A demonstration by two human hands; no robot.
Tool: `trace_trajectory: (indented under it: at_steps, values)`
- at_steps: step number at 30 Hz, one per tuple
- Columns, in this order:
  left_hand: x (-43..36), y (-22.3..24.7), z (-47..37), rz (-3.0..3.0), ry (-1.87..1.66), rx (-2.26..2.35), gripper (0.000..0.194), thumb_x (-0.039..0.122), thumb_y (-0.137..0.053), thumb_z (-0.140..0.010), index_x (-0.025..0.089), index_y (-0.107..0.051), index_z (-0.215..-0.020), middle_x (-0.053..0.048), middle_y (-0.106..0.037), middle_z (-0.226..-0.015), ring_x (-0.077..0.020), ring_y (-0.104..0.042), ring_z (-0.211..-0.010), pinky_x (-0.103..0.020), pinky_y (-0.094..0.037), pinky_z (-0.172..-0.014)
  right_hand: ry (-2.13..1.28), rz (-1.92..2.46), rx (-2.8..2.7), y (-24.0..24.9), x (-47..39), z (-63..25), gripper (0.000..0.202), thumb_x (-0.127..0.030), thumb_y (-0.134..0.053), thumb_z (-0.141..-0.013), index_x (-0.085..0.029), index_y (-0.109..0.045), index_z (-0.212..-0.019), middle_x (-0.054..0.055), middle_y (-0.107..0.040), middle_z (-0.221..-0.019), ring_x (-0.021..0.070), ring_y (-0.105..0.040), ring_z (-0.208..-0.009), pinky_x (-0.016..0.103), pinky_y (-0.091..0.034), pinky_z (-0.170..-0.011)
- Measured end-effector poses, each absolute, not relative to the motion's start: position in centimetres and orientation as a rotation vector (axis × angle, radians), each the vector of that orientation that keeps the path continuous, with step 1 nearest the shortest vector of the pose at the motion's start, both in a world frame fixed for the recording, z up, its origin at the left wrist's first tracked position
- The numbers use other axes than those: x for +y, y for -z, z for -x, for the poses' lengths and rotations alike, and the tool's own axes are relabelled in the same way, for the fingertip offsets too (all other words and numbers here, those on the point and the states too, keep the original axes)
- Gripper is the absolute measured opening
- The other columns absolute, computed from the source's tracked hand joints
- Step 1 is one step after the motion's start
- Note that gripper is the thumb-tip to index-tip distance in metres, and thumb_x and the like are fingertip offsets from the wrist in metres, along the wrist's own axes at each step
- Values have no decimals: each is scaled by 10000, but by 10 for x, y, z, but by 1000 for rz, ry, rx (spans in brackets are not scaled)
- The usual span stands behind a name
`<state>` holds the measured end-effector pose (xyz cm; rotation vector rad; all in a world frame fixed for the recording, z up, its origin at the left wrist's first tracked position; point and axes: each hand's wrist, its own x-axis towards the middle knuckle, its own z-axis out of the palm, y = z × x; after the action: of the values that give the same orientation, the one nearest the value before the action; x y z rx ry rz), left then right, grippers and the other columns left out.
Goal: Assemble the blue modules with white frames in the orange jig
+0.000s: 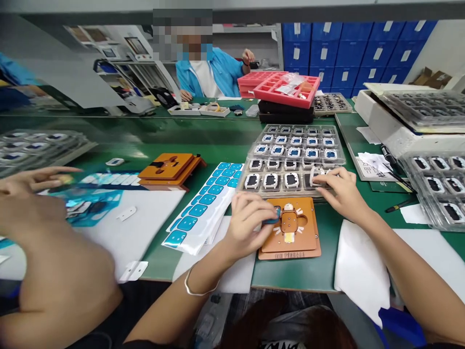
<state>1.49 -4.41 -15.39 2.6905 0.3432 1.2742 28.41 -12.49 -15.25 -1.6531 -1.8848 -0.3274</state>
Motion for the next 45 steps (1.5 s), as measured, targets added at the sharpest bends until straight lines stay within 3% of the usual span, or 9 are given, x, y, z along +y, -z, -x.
trace_trajectory:
  at_steps: [8, 14, 18, 21, 29, 32, 34, 37, 45]
  values:
    - [-43, 151, -15, -2776, -799, 150, 221, 374, -505, -982, 268, -699, -984, 25, -743, -1113, -255, -517, -1134, -453, -286, -944, 105, 1456, -1679, 138, -140, -270, 180, -286, -602, -923, -264, -661, -1092, 47, -696, -894, 195, -627, -744, 349, -536, -675]
    - [-39, 151, -12, -2860, -657, 87, 353, 523, -481, -962, 296, -692, -1130, -33, -651, -1302, -293, -491, -1158, -473, -290, -931, -128, 1259, -1760, 131, -155, -250, 158, -214, -629, -905, -271, -707, -1030, 39, -728, -905, 192, -681, -800, 322, -567, -697]
    - [-38, 151, -11, -2848, -680, 67, 410, 557, -495, -946, 261, -666, -1173, -44, -704, -1198, -281, -507, -1105, -467, -289, -934, -161, 1246, -1885, 133, -157, -242, 149, -209, -610, -921, -257, -714, -1017, 31, -755, -902, 184, -707, -798, 299, -578, -691]
    - [-38, 149, -12, -2840, -800, 29, 318, 496, -541, -941, 237, -702, -1032, -25, -743, -1097, -264, -530, -1068, -457, -287, -931, -137, 1280, -1935, 133, -158, -241, 124, -230, -589, -938, -228, -704, -983, 41, -753, -863, 168, -699, -740, 274, -560, -643]
    - [-37, 148, -12, -2826, -825, 0, 281, 452, -538, -947, 233, -710, -987, -28, -747, -1073, -256, -540, -1066, -441, -306, -929, -235, 1340, -2027, 136, -160, -241, 116, -244, -583, -948, -192, -679, -910, -31, -622, -602, 79, -528, -482, 205, -411, -460]
    - [-37, 148, -12, -2832, -734, 35, 323, 483, -520, -946, 240, -694, -1068, -42, -725, -1154, -270, -528, -1104, -445, -307, -940, -170, 1339, -2026, 133, -159, -244, 122, -278, -615, -928, -199, -695, -974, 19, -656, -746, 112, -603, -615, 218, -472, -525]
    - [-37, 147, -12, -2828, -729, 17, 332, 485, -530, -943, 231, -684, -1091, -43, -719, -1168, -274, -525, -1112, -445, -307, -937, -123, 1342, -2023, 131, -158, -248, 164, -303, -642, -907, -208, -699, -1028, 83, -689, -985, 175, -674, -855, 272, -556, -684]
    - [-37, 146, -12, -2818, -766, -12, 318, 476, -558, -933, 220, -684, -1075, -34, -729, -1139, -274, -530, -1099, -446, -309, -926, -165, 1369, -2044, 131, -157, -253, 160, -289, -635, -909, -223, -698, -1040, 100, -659, -1251, 234, -654, -1116, 365, -561, -909]
    - [-39, 150, -13, -2599, -887, 234, 274, 458, -670, -859, 223, -694, -998, -36, -741, -1010, -250, -553, -1017, -430, -407, -919, 26, 1287, -2069, 138, -157, -243, 175, -286, -667, -885, -213, -704, -1040, 97, -730, -1109, 224, -705, -955, 382, -569, -824]
